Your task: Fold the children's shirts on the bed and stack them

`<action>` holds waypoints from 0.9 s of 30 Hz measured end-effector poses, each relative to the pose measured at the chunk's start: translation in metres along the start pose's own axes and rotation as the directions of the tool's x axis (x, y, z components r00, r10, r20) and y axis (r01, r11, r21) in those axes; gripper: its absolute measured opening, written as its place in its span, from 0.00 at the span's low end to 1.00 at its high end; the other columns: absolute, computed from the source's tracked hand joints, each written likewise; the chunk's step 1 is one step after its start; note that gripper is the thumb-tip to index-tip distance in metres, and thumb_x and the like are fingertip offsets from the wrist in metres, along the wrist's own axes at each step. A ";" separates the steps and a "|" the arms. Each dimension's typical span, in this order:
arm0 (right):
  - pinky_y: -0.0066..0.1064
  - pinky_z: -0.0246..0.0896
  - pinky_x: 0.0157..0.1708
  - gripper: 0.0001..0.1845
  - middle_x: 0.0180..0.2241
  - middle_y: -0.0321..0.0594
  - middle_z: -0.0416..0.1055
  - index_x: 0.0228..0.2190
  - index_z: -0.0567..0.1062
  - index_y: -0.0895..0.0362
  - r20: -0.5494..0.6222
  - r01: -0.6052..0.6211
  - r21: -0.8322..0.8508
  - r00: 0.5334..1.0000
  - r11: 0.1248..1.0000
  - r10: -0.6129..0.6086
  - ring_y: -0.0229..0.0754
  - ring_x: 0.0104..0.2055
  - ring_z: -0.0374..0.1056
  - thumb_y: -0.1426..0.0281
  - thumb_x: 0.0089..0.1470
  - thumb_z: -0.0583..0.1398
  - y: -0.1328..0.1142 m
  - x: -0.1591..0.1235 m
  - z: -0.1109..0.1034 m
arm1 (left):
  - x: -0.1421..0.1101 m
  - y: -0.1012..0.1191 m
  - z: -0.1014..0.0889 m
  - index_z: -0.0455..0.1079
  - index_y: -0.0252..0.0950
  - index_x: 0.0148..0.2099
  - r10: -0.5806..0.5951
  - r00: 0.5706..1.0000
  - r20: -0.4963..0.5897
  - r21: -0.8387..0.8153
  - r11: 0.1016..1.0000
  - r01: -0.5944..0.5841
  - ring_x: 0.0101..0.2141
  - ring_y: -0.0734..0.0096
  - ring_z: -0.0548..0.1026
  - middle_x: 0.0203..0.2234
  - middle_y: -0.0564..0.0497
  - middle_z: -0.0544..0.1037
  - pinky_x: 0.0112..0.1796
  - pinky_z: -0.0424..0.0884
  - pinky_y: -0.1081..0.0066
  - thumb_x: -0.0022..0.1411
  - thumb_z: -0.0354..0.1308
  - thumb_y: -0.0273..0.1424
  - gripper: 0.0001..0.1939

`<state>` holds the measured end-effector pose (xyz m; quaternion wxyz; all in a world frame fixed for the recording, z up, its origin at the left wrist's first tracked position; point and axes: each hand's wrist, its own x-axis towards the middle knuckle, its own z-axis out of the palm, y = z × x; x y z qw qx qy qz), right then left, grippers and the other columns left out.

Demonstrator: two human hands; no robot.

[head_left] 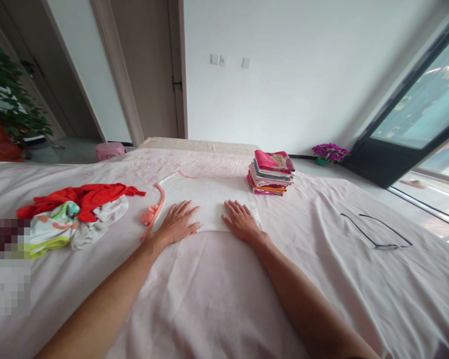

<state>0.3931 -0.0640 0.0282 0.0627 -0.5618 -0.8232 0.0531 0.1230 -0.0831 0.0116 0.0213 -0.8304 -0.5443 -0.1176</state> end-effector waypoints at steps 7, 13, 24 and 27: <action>0.49 0.28 0.67 0.39 0.71 0.42 0.39 0.68 0.47 0.52 0.017 -0.044 -0.010 0.999 0.999 0.044 0.50 0.72 0.32 0.46 0.64 0.40 -0.020 -0.006 -0.003 | 0.000 -0.003 0.000 0.55 0.43 0.69 -0.007 0.999 0.050 0.038 0.999 0.005 0.67 0.50 0.51 0.68 0.40 0.55 0.62 0.46 0.46 0.66 0.46 0.51 0.34; 0.50 0.26 0.67 0.40 0.71 0.42 0.38 0.68 0.49 0.52 0.039 -0.055 -0.071 0.998 0.996 0.058 0.51 0.72 0.32 0.44 0.63 0.42 -0.013 -0.003 0.001 | -0.001 -0.005 0.001 0.53 0.43 0.70 0.002 0.997 0.074 0.018 1.000 -0.004 0.67 0.47 0.49 0.69 0.39 0.52 0.62 0.43 0.43 0.66 0.46 0.52 0.35; 0.44 0.30 0.67 0.36 0.70 0.40 0.42 0.68 0.51 0.54 -0.038 -0.234 -0.112 0.972 0.966 0.231 0.46 0.71 0.37 0.50 0.66 0.42 0.029 0.003 0.005 | -0.007 -0.003 -0.004 0.53 0.43 0.70 0.010 0.994 0.107 -0.029 1.000 -0.007 0.68 0.54 0.47 0.69 0.41 0.51 0.64 0.44 0.49 0.69 0.43 0.47 0.31; 0.45 0.30 0.67 0.36 0.70 0.40 0.43 0.67 0.51 0.54 -0.045 -0.228 -0.099 0.973 0.969 0.224 0.46 0.71 0.37 0.50 0.66 0.42 0.029 0.003 0.005 | -0.017 -0.008 -0.012 0.55 0.43 0.69 0.081 0.991 0.111 -0.110 0.992 -0.069 0.68 0.57 0.49 0.69 0.43 0.52 0.64 0.47 0.52 0.69 0.45 0.45 0.30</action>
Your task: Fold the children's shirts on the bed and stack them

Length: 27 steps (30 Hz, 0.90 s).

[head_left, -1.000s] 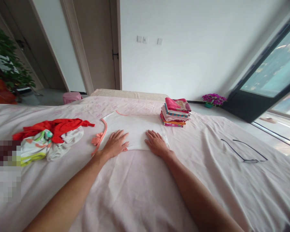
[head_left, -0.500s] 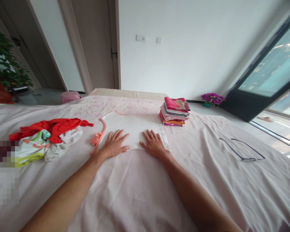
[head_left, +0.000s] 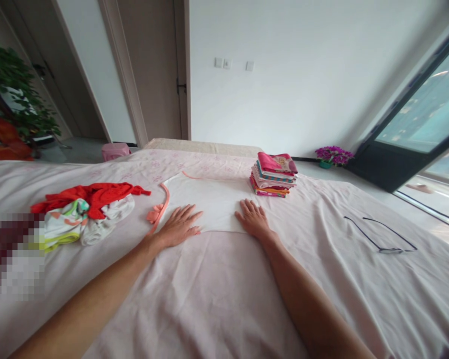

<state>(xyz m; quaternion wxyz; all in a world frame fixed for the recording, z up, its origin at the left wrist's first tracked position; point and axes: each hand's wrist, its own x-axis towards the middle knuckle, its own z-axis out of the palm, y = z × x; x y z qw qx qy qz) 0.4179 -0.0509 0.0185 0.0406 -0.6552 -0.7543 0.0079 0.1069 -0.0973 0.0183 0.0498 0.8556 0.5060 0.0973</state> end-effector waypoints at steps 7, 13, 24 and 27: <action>0.45 0.31 0.66 0.34 0.70 0.42 0.44 0.67 0.52 0.52 -0.022 0.020 -0.015 1.000 1.000 -0.020 0.46 0.71 0.38 0.51 0.66 0.43 0.002 0.001 0.002 | -0.054 -0.032 -0.053 0.72 0.41 0.55 0.076 0.992 0.099 -0.296 0.954 -0.043 0.57 0.64 0.69 0.56 0.48 0.74 0.57 0.64 0.65 0.60 0.52 0.32 0.20; 0.47 0.32 0.66 0.33 0.70 0.43 0.45 0.66 0.54 0.53 -0.033 0.029 -0.005 0.999 1.000 -0.030 0.47 0.70 0.39 0.52 0.66 0.44 0.002 0.001 0.002 | -0.093 -0.062 -0.076 0.73 0.44 0.45 0.138 0.990 0.029 -0.114 0.984 -0.134 0.51 0.64 0.73 0.45 0.52 0.78 0.52 0.69 0.66 0.49 0.50 0.20 0.24; 0.47 0.35 0.66 0.31 0.69 0.43 0.47 0.65 0.56 0.53 -0.045 0.040 0.012 0.998 0.999 -0.039 0.48 0.70 0.41 0.54 0.66 0.45 0.002 0.000 -0.001 | -0.080 -0.053 -0.069 0.73 0.41 0.39 0.204 0.965 -0.165 -0.065 0.974 -0.217 0.53 0.65 0.71 0.45 0.50 0.78 0.58 0.62 0.64 0.64 0.51 0.29 0.09; 0.47 0.35 0.66 0.31 0.69 0.43 0.48 0.65 0.56 0.53 -0.042 0.038 0.017 0.998 0.999 -0.037 0.48 0.70 0.41 0.54 0.66 0.45 0.002 0.000 -0.001 | -0.061 -0.049 -0.069 0.71 0.39 0.41 0.017 0.988 -0.152 -0.205 0.978 -0.049 0.44 0.67 0.75 0.37 0.52 0.79 0.49 0.69 0.69 0.64 0.49 0.33 0.10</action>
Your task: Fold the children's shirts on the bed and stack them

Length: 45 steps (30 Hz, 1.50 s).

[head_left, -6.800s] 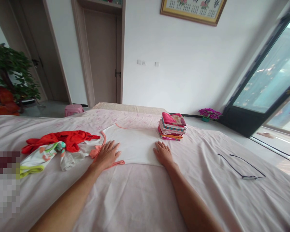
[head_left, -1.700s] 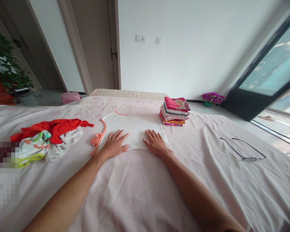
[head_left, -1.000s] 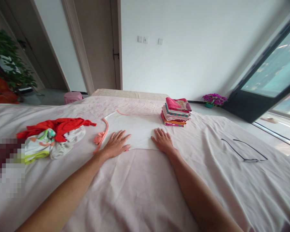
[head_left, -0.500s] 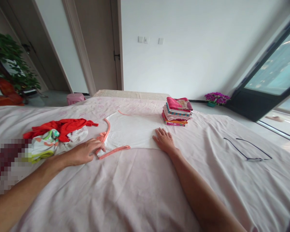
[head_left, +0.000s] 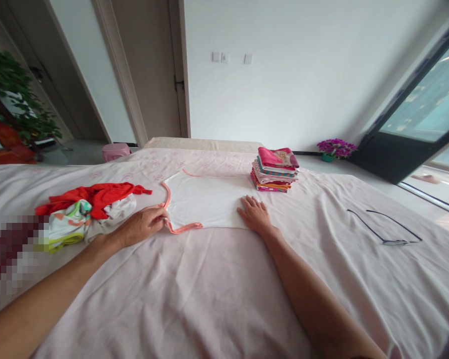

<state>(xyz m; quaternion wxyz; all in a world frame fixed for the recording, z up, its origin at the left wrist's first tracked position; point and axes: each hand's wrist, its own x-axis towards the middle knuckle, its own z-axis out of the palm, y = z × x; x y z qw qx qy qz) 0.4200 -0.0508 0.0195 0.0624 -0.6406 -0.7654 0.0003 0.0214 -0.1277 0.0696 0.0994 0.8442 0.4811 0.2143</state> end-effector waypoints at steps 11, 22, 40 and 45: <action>0.47 0.36 0.66 0.31 0.68 0.43 0.49 0.65 0.57 0.53 -0.019 0.014 0.005 1.000 1.000 -0.014 0.48 0.70 0.41 0.54 0.66 0.45 0.001 -0.001 -0.001 | 0.047 -0.018 0.036 0.72 0.38 0.46 -0.038 0.966 -0.254 0.208 0.974 0.093 0.43 0.62 0.76 0.43 0.46 0.77 0.46 0.69 0.65 0.62 0.54 0.37 0.12; 0.47 0.35 0.66 0.31 0.68 0.43 0.49 0.65 0.57 0.53 -0.019 0.009 0.015 1.000 1.000 -0.009 0.49 0.70 0.41 0.55 0.66 0.46 0.000 -0.002 -0.002 | 0.010 -0.018 0.030 0.65 0.41 0.63 0.236 0.970 0.057 0.240 0.940 -0.243 0.59 0.62 0.68 0.59 0.46 0.71 0.61 0.59 0.58 0.68 0.51 0.38 0.23; 0.33 0.46 0.63 0.19 0.56 0.36 0.71 0.50 0.76 0.51 -0.164 0.180 0.104 0.973 0.978 -0.162 0.41 0.60 0.62 0.68 0.61 0.53 -0.008 -0.013 -0.020 | 0.019 -0.034 0.041 0.74 0.40 0.51 0.310 0.947 -0.078 0.271 0.921 -0.279 0.50 0.65 0.75 0.47 0.47 0.80 0.55 0.68 0.58 0.65 0.50 0.24 0.16; 0.29 0.57 0.54 0.19 0.51 0.38 0.74 0.48 0.77 0.51 -0.150 0.216 0.184 0.970 0.959 -0.190 0.40 0.52 0.68 0.66 0.63 0.50 -0.010 -0.016 -0.023 | 0.020 -0.034 0.043 0.73 0.39 0.49 0.211 0.965 -0.158 0.229 0.958 -0.172 0.47 0.64 0.76 0.44 0.47 0.80 0.52 0.70 0.61 0.66 0.48 0.27 0.15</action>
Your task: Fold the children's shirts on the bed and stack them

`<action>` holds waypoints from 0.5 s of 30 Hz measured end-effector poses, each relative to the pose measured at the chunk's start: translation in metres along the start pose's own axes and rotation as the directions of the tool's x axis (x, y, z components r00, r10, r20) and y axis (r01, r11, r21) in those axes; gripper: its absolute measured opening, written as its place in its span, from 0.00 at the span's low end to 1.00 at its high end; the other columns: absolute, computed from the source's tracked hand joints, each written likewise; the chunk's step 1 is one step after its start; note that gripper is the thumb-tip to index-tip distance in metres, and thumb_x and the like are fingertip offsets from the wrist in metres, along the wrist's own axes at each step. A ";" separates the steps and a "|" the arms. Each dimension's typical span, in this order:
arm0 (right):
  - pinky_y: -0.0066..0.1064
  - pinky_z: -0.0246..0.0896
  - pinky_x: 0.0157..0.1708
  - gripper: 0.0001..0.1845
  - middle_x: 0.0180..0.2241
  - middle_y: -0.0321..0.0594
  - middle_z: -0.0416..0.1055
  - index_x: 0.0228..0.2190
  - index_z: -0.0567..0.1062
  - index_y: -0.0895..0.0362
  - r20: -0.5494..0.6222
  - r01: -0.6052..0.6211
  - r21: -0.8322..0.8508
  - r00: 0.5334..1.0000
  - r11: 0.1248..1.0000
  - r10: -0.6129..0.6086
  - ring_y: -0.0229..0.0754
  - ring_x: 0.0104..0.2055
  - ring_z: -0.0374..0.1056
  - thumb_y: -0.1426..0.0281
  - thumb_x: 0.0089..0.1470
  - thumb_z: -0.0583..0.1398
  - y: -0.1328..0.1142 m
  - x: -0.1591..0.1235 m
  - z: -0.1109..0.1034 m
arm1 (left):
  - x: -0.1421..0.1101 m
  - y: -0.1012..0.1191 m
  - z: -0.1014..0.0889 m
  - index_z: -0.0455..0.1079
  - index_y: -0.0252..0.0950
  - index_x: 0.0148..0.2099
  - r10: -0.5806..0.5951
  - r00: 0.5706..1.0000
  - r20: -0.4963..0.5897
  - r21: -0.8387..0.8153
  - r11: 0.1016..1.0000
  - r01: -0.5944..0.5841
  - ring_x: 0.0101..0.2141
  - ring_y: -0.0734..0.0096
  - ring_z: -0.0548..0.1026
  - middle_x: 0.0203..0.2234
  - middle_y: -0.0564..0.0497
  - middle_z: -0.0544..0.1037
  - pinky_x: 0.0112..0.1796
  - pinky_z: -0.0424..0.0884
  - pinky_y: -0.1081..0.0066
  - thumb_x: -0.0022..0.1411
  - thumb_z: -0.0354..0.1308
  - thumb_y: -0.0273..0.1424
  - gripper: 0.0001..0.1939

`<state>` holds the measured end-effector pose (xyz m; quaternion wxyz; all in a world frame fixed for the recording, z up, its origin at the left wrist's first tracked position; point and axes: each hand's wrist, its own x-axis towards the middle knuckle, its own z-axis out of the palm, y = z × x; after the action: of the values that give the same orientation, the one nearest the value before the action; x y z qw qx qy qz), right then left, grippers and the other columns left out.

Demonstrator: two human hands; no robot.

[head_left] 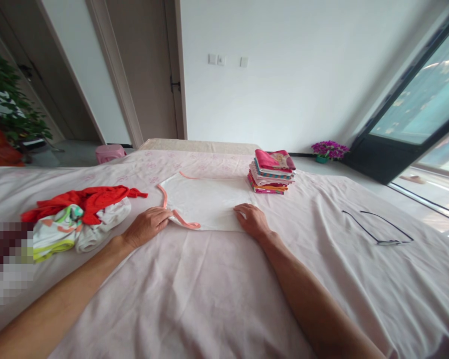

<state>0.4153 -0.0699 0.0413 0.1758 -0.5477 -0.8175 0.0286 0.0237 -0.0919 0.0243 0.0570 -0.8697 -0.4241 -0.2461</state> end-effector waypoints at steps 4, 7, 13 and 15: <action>0.28 0.60 0.49 0.19 0.45 0.39 0.76 0.44 0.78 0.52 0.025 0.065 0.089 0.997 0.994 -0.068 0.40 0.47 0.70 0.63 0.65 0.49 -0.006 0.001 -0.008 | 0.001 0.002 0.000 0.72 0.40 0.49 -0.092 0.996 0.022 -0.091 0.991 0.093 0.46 0.66 0.77 0.44 0.49 0.80 0.49 0.72 0.66 0.64 0.47 0.27 0.16; 0.30 0.61 0.50 0.18 0.44 0.38 0.77 0.42 0.79 0.51 0.122 0.120 0.115 0.983 0.986 -0.134 0.42 0.48 0.70 0.57 0.63 0.53 -0.011 0.002 -0.021 | 0.003 0.006 0.001 0.71 0.41 0.48 -0.141 0.989 0.040 -0.125 0.981 0.145 0.47 0.66 0.76 0.45 0.50 0.79 0.49 0.71 0.67 0.62 0.47 0.26 0.16; 0.39 0.61 0.54 0.20 0.54 0.41 0.72 0.51 0.76 0.51 0.207 0.352 0.048 0.912 0.935 -0.354 0.48 0.55 0.67 0.65 0.55 0.61 0.000 -0.016 -0.032 | 0.003 0.004 0.007 0.70 0.40 0.48 -0.303 0.950 0.073 -0.126 0.942 0.310 0.46 0.64 0.77 0.44 0.49 0.79 0.48 0.70 0.68 0.61 0.46 0.29 0.16; 0.38 0.61 0.54 0.21 0.54 0.42 0.72 0.51 0.75 0.52 0.182 0.363 0.005 0.916 0.932 -0.358 0.47 0.54 0.67 0.72 0.55 0.58 0.009 -0.026 -0.029 | 0.003 0.000 0.006 0.70 0.39 0.49 -0.353 0.931 0.094 -0.149 0.919 0.364 0.45 0.64 0.77 0.44 0.48 0.80 0.47 0.70 0.69 0.62 0.46 0.31 0.16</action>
<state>0.4418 -0.0941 0.0593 0.0956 -0.3852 -0.9173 0.0332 0.0275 -0.0881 0.0207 -0.0747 -0.7865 -0.5562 -0.2578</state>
